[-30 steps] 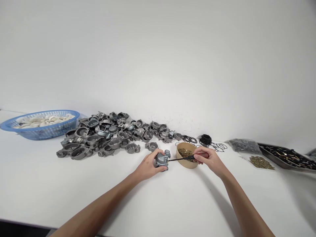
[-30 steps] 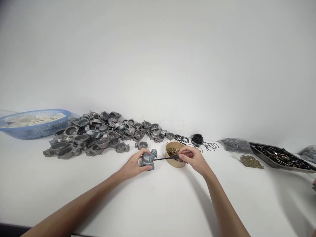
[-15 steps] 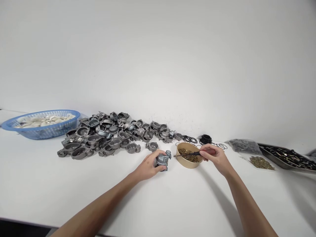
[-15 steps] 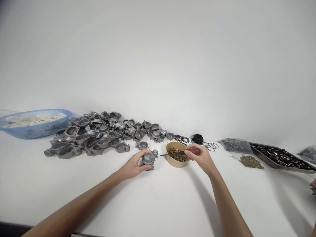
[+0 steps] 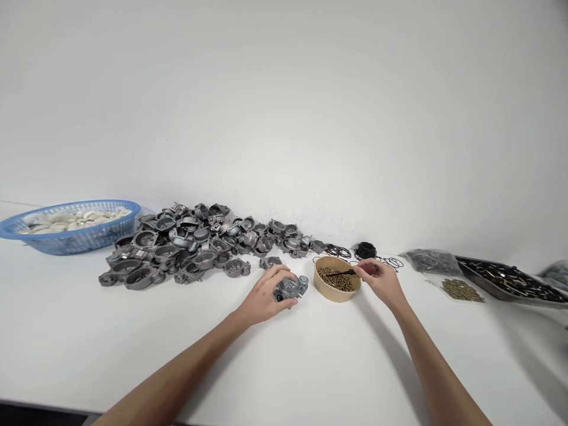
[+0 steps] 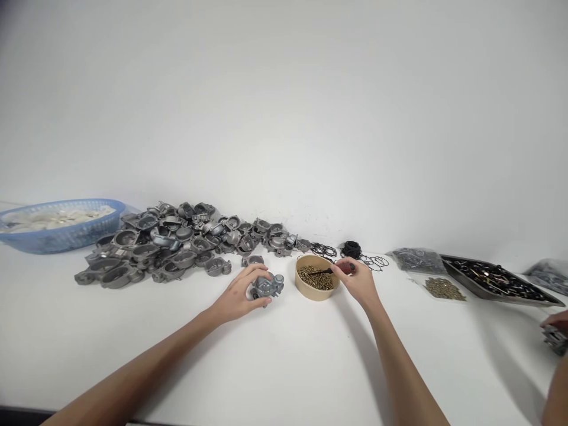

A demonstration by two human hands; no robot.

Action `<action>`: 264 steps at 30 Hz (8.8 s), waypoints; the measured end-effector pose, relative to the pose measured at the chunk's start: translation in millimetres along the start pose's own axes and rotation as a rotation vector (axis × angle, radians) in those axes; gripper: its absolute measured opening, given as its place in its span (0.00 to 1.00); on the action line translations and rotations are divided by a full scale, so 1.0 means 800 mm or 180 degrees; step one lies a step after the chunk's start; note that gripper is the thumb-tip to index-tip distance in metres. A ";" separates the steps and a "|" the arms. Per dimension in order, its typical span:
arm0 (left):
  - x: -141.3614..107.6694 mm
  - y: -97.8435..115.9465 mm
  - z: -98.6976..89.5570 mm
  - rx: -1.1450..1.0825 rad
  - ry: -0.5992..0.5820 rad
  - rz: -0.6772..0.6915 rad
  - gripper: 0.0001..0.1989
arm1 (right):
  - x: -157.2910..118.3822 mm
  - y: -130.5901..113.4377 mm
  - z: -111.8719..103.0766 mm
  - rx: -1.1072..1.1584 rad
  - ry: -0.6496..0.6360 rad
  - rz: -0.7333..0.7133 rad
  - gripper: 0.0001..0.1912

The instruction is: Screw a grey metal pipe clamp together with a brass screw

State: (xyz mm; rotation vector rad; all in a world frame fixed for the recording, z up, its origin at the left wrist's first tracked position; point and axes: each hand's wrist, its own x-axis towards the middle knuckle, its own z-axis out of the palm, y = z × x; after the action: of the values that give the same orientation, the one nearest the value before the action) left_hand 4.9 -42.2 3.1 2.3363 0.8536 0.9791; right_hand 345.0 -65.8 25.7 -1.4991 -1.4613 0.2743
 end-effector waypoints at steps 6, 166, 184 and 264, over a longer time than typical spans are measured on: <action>-0.001 0.002 -0.002 -0.0208 -0.0051 0.0222 0.25 | 0.003 0.000 -0.011 0.0352 0.0112 0.0208 0.16; 0.001 0.009 0.022 -0.0968 -0.0142 -0.0526 0.27 | -0.027 -0.069 0.018 0.1732 -0.0334 0.0480 0.17; 0.000 0.003 -0.024 -0.2061 -0.1280 -0.0379 0.28 | 0.029 -0.198 -0.052 0.0172 -0.0276 -0.1426 0.16; 0.009 -0.007 -0.032 -0.0261 -0.0523 0.0808 0.16 | 0.027 -0.190 0.044 0.0827 -0.1404 -0.2313 0.18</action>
State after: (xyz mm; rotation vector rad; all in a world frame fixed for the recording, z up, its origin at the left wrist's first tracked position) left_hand -12.5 -29.1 19.1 2.4538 0.4529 0.8859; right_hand 228.4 -63.1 131.9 -0.6479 -2.1220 0.3396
